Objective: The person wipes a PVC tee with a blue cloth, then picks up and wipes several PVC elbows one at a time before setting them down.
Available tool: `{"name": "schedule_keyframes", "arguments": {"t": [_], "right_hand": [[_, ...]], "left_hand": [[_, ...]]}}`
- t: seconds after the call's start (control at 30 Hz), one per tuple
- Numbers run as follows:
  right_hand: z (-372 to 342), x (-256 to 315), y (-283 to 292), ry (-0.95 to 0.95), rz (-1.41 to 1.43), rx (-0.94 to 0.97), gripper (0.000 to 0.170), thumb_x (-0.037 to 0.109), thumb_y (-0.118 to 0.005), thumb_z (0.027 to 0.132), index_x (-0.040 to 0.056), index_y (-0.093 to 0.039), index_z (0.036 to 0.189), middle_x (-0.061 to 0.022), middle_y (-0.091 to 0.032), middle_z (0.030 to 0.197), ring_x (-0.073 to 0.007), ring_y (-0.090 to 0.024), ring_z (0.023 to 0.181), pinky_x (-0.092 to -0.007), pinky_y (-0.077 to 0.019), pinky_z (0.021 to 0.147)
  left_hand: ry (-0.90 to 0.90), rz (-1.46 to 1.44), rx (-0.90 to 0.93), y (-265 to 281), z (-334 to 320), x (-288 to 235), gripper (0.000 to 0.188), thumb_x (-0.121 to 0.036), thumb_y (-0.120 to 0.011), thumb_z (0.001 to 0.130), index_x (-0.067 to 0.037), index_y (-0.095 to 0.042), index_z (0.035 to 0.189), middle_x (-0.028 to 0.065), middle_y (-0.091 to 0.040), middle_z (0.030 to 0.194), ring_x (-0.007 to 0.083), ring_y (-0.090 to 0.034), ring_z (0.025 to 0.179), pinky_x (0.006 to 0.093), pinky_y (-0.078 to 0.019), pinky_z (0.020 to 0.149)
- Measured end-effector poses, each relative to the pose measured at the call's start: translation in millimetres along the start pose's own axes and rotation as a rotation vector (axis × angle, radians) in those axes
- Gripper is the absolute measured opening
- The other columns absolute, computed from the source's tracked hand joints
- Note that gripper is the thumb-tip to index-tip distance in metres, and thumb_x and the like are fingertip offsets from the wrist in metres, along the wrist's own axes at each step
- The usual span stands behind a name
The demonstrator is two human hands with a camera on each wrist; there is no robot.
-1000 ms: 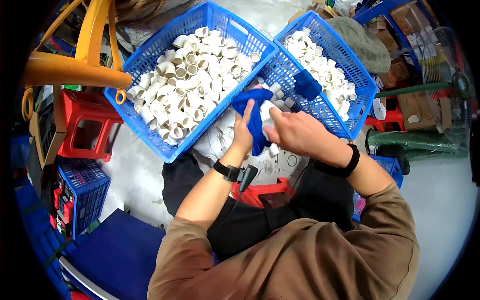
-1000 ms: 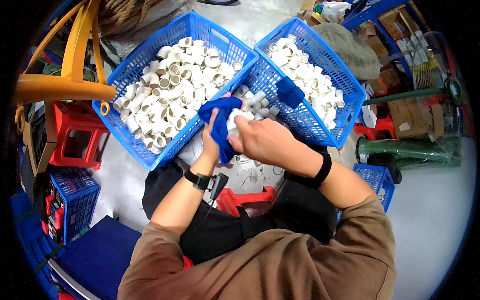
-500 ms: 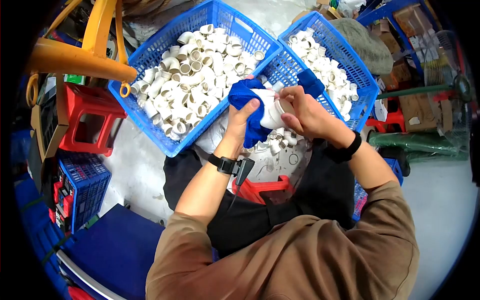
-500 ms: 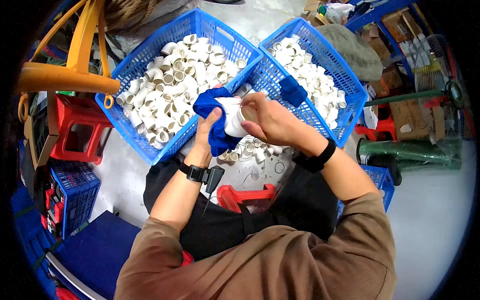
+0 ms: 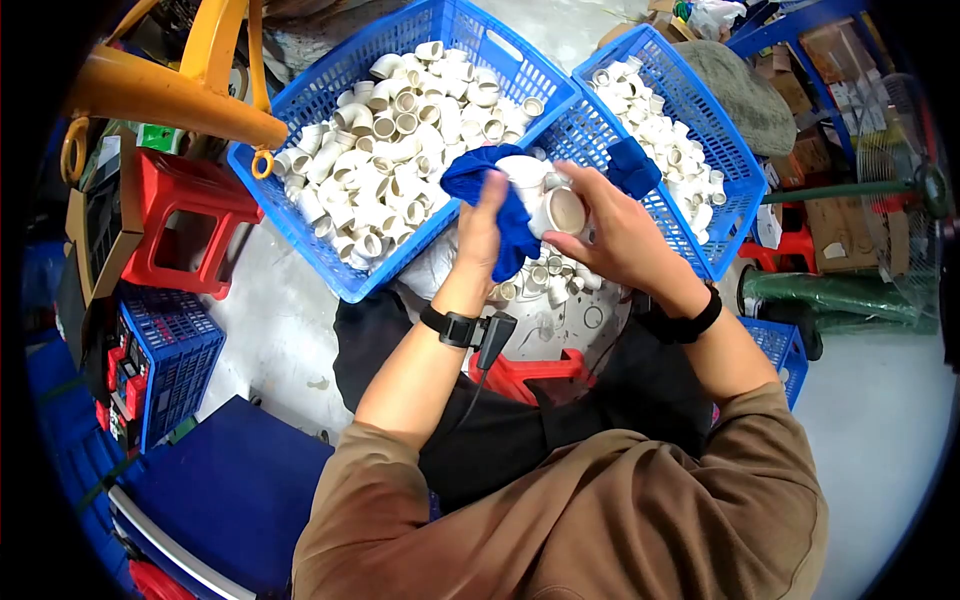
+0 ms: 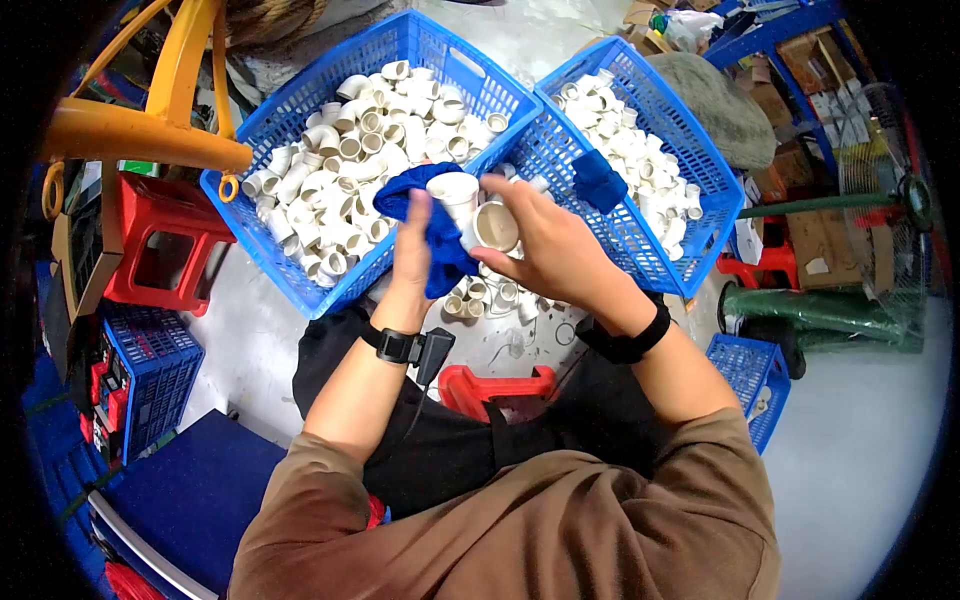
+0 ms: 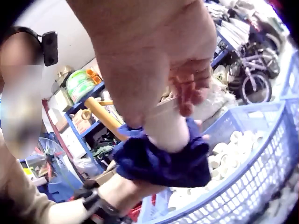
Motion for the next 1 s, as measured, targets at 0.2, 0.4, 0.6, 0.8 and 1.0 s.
{"name": "schedule_keyframes", "arguments": {"t": [0.2, 0.4, 0.6, 0.8, 1.0], "right_hand": [[4.4, 18.9, -11.2, 0.108, -0.281, 0.052, 0.059, 0.031, -0.081, 0.075, -0.002, -0.057, 0.117, -0.013, -0.056, 0.103, -0.03, -0.064, 0.091, -0.0366, -0.0552, 0.075], [3.8, 29.4, -22.0, 0.267, -0.377, 0.163, 0.057, 0.028, -0.081, 0.073, -0.0007, -0.057, 0.116, -0.0099, -0.056, 0.105, -0.026, -0.061, 0.098, -0.0351, -0.0563, 0.076], [7.9, -0.3, 1.8, -0.038, 0.252, 0.184, 0.055, 0.022, -0.081, 0.082, 0.0036, -0.053, 0.126, -0.012, -0.064, 0.107, -0.0243, -0.066, 0.099, -0.0337, -0.0544, 0.082], [-14.0, -33.4, -34.6, -0.178, 0.786, 0.111, 0.053, 0.015, -0.074, 0.09, 0.0037, -0.049, 0.135, -0.008, -0.063, 0.114, -0.0168, -0.061, 0.107, -0.0322, -0.0498, 0.088], [-21.3, -23.5, -35.2, -0.087, 0.826, -0.132, 0.049, 0.01, -0.067, 0.095, 0.0014, -0.045, 0.138, -0.0124, -0.058, 0.129, -0.0192, -0.057, 0.119, -0.0342, -0.0452, 0.1]], "left_hand": [[-0.146, 0.298, -0.033, 9.8, 10.6, -1.2, 0.04, -0.01, -0.08, 0.083, -0.006, -0.061, 0.119, 0.0037, -0.067, 0.104, 0.0129, -0.064, 0.092, 0.0279, -0.0533, 0.082], [-0.226, 0.249, -0.029, 1.1, -0.1, -12.7, 0.055, -0.007, -0.077, 0.084, -0.004, -0.05, 0.131, 0.0079, -0.067, 0.108, 0.0173, -0.067, 0.094, 0.0299, -0.0544, 0.086], [-0.151, 0.042, 0.318, -27.8, 4.6, -25.1, 0.09, -0.024, -0.079, 0.08, -0.004, -0.026, 0.15, 0.0216, -0.06, 0.127, 0.03, -0.06, 0.118, 0.0423, -0.046, 0.106], [-0.032, -0.209, 0.342, -38.7, -3.9, -19.6, 0.078, -0.058, -0.051, 0.096, -0.006, -0.032, 0.15, 0.0207, -0.05, 0.141, 0.0327, -0.052, 0.129, 0.0494, -0.0431, 0.108], [0.011, -0.418, 0.322, -13.8, 6.4, -10.4, 0.073, -0.063, -0.031, 0.1, -0.002, -0.05, 0.135, 0.018, -0.057, 0.134, 0.0321, -0.056, 0.123, 0.0493, -0.0454, 0.105]]}}
Point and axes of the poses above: each hand's wrist, its own z-axis towards the middle knuckle, its own y-axis out of the back of the hand, x = y × z, the point moved 10 cm from there along z, towards the middle knuckle
